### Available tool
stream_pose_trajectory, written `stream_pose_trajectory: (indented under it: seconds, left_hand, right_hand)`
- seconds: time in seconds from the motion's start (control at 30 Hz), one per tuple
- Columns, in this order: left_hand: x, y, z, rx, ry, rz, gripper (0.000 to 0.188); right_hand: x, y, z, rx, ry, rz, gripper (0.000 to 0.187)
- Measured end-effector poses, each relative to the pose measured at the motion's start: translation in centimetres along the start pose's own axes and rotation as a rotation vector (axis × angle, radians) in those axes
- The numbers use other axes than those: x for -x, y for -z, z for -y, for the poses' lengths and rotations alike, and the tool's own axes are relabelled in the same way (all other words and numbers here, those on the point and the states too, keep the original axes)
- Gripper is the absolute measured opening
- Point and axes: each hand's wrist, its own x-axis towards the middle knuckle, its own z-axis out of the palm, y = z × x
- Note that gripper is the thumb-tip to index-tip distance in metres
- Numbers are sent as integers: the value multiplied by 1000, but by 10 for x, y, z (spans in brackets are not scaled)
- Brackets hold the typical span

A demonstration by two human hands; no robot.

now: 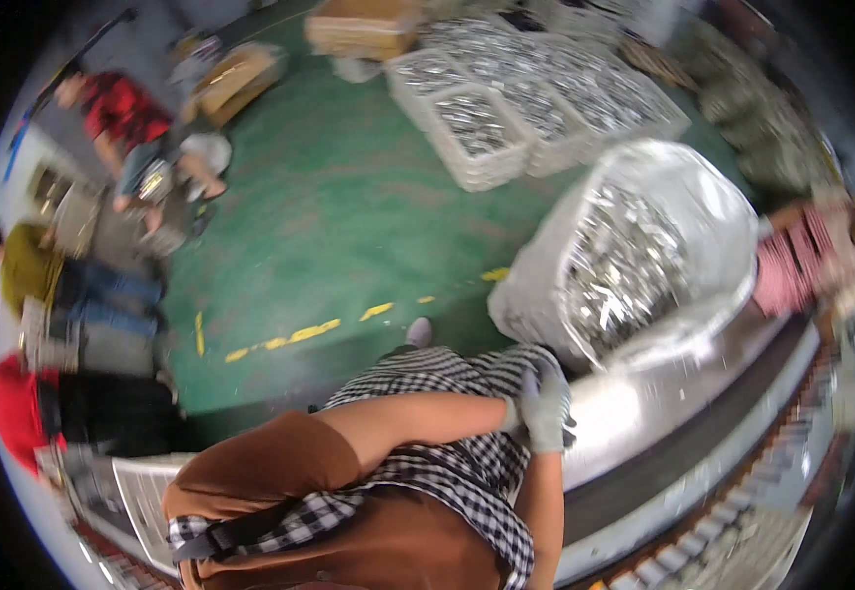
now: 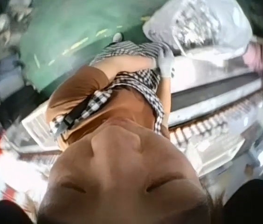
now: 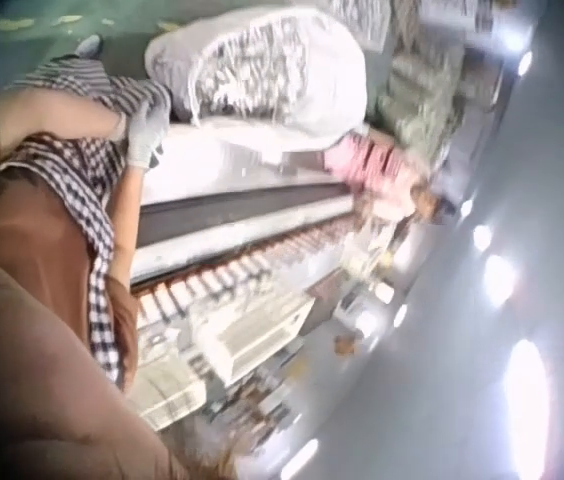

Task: The person inspects and sorts small metal parts by hand, wearing striped gloves, on a workbench.

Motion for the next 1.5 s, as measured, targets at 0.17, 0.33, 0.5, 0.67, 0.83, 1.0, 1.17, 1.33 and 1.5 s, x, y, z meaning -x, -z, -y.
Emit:
stream_pose_trajectory:
  seconds: [0.17, 0.33, 0.5, 0.67, 0.83, 1.0, 1.17, 1.33, 1.5]
  left_hand:
    - [-24, 9, 27, 97, -349, 280, 47]
    - [-45, -19, 29, 799, -433, 597, 43]
    - [-55, -10, 22, 2224, 741, 950, 39]
    - [-46, 15, 5, 2157, 901, 840, 30]
    - [-46, 15, 8, 2192, 887, 863, 33]
    - [-46, 14, 13, 2191, 946, 841, 34]
    - [-49, 13, 4, 2160, 894, 855, 32]
    - [-46, 13, 10, 2120, 901, 828, 35]
    - [-45, 6, 12, 2132, 792, 885, 42]
  right_hand:
    - [-10, 5, 8, -16, 3, -197, 38]
    - [31, 15, -40, -225, -231, -689, 53]
    - [80, 87, -75, -181, -464, -1324, 65]
    - [102, 174, -79, 44, -486, -1625, 69]
    - [97, 256, -147, 0, -632, -1587, 66]
    - [44, 316, -113, 463, -147, -1760, 39]
    - [-25, 302, -29, 460, 213, -1554, 32]
    - [-98, 207, -41, 347, -118, -662, 39]
    - [-33, 113, -93, -207, -301, -753, 45]
